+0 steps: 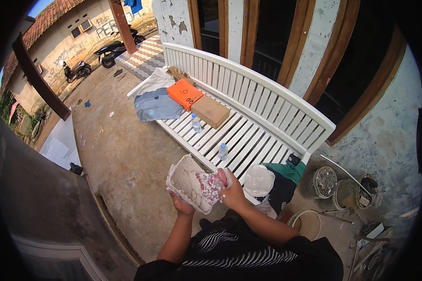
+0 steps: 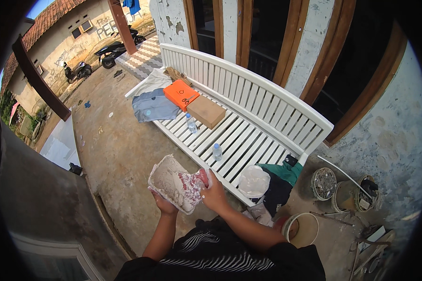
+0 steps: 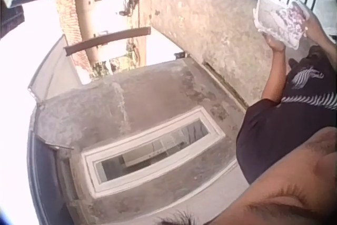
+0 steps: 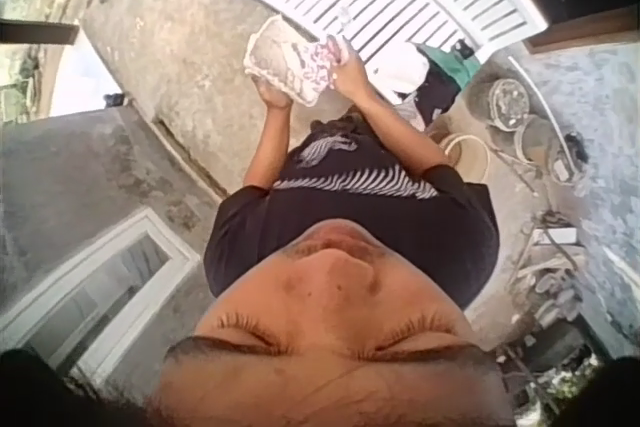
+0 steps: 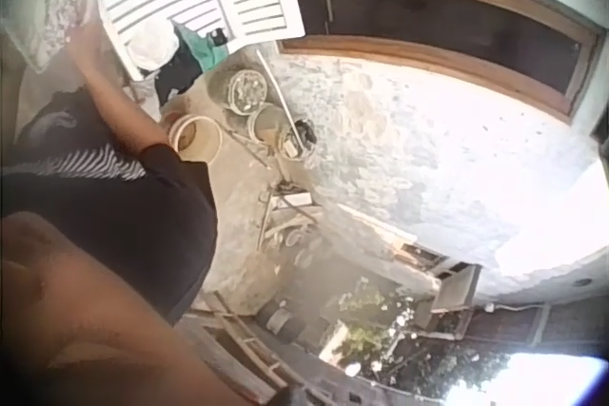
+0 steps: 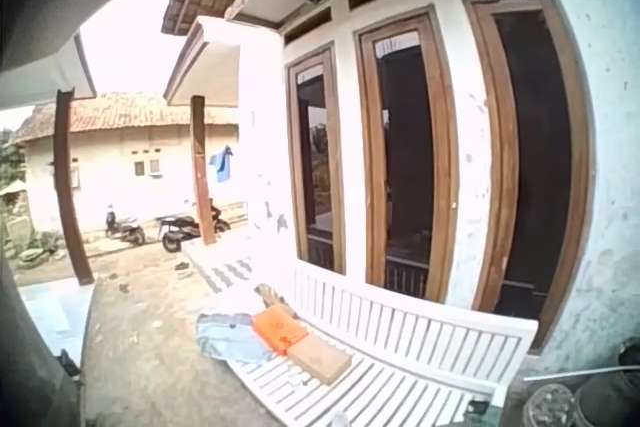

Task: Patching and smoothing a wall using putty and a scraper.

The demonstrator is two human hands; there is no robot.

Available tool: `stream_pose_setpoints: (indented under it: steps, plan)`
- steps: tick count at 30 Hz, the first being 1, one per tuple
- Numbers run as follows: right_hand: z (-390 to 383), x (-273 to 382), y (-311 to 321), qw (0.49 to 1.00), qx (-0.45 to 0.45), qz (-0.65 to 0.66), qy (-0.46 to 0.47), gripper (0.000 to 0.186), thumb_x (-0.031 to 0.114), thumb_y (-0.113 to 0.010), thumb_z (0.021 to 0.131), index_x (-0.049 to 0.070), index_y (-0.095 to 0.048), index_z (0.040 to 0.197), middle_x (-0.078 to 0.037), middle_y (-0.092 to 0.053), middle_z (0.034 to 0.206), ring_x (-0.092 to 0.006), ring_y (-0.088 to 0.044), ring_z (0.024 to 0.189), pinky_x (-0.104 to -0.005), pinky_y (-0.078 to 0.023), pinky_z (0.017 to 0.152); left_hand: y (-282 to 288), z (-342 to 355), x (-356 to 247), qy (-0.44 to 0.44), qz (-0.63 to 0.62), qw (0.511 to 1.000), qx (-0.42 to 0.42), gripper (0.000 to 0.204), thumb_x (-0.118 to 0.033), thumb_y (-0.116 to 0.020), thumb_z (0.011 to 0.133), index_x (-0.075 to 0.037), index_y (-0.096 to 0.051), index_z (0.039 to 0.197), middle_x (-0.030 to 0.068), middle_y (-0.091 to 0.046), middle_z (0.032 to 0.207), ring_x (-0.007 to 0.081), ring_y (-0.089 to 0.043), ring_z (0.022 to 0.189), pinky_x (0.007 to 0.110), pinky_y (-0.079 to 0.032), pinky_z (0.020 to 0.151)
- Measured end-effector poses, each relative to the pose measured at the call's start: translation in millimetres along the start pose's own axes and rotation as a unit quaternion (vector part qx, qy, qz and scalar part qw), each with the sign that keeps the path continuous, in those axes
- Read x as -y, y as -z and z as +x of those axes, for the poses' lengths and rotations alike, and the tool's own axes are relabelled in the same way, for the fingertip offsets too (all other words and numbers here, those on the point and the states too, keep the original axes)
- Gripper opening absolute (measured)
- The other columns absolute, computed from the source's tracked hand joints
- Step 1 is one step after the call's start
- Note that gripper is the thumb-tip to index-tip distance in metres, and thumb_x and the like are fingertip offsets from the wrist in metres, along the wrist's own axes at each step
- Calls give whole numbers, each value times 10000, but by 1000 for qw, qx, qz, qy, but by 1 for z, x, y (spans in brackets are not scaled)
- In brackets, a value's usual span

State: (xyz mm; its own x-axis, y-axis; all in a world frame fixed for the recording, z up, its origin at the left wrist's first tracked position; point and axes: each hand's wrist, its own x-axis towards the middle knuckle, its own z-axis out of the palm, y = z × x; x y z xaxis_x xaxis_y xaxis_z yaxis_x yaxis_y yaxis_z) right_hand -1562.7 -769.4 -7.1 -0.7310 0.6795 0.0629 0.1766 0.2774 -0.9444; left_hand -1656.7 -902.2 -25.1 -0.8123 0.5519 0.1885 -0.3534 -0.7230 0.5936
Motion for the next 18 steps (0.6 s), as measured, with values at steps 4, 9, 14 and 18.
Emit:
stream_pose_setpoints:
  steps: [4, 9, 14, 18]
  plan:
    - [29, -2, -19, 994, 31, 79, -65, 246, 50, -586, 880, -8, -491, 1099, -109, -617, 914, -155, -583, 804, -303, -470, 728, 15, 50, 0, 56, -59, 992, -99, 687, -580, -278, 953, -86, -302, 1429, 131, -364, 1444, 327, -403, 1293, 464, -335, 1078]
    - [104, -40, -25, 987, 36, 139, -78, 201, -7, -548, 903, 1, -456, 1082, -53, -619, 837, -72, -568, 724, -236, -459, 632, 61, 120, 23, 137, -69, 965, -212, 616, -502, -274, 964, -56, -401, 1370, 157, -487, 1340, 344, -510, 1190, 475, -419, 1012]
    - [193, -51, -49, 995, 12, 78, -54, 269, 81, -633, 846, -34, -466, 1023, -135, -587, 663, -205, -591, 585, -309, -462, 582, 111, 184, 46, 211, -70, 948, -226, 570, -410, -313, 937, -35, -419, 1354, 181, -541, 1270, 352, -572, 1107, 472, -480, 951]
    - [257, -59, -52, 997, 17, -9, -73, 251, 92, -640, 843, -32, -459, 964, -148, -621, 680, -273, -640, 600, -342, -474, 556, 108, 251, 60, 325, 11, 917, -233, 718, -584, -246, 941, -38, -358, 1394, 180, -473, 1347, 347, -494, 1209, 470, -423, 1013]
